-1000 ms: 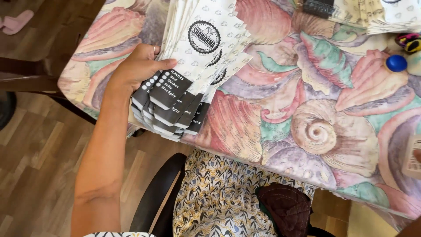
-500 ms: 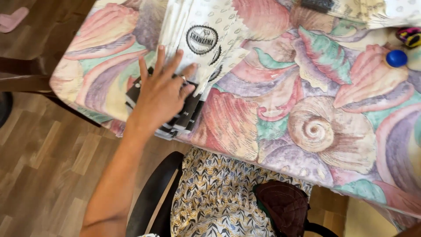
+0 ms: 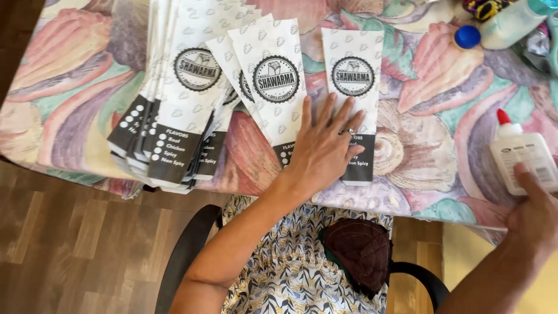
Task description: Arranging and gluing paper shawarma packaging bags on a table in a batch process.
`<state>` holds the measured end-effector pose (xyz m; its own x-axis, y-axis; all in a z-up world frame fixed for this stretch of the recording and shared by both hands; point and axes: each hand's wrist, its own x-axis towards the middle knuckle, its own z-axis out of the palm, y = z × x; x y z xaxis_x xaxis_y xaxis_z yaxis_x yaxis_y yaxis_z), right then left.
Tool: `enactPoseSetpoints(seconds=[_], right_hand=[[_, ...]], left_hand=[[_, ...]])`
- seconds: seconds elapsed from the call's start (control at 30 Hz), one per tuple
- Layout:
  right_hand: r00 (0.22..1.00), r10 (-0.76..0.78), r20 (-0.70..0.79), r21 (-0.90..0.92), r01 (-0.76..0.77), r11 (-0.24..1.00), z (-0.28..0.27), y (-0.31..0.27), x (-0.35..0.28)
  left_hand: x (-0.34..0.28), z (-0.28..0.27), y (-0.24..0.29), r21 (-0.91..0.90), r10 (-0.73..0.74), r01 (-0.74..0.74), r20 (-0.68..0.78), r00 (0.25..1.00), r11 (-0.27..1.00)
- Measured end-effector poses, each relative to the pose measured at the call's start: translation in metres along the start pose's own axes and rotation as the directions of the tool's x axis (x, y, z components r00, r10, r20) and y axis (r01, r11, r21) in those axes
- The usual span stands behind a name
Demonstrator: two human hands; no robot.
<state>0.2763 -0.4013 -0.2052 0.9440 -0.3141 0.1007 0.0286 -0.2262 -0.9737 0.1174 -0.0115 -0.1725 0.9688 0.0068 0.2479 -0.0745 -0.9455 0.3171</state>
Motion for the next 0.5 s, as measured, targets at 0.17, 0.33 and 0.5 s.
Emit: enactPoseSetpoints(seconds=[0.17, 0.33, 0.5], right_hand=[[0.863, -0.484, -0.145, -0.736, 0.233, 0.636, -0.015, 0.044, -0.024], [0.475, -0.807, 0.351, -0.159, 0.879, 0.448, 0.061, -0.066, -0.131], [0.177, -0.670, 0.721, 0.239, 0.844, 0.480, 0.103, -0.092, -0.177]], left_hand=[[-0.023, -0.035, 0.013, -0.077, 0.130, -0.165, -0.338, 0.932, 0.983], [-0.060, -0.033, 0.036, -0.242, 0.179, -0.283, -0.377, 0.909, 0.928], [-0.075, -0.013, 0.040, -0.211, 0.176, -0.228, -0.237, 0.955, 0.951]])
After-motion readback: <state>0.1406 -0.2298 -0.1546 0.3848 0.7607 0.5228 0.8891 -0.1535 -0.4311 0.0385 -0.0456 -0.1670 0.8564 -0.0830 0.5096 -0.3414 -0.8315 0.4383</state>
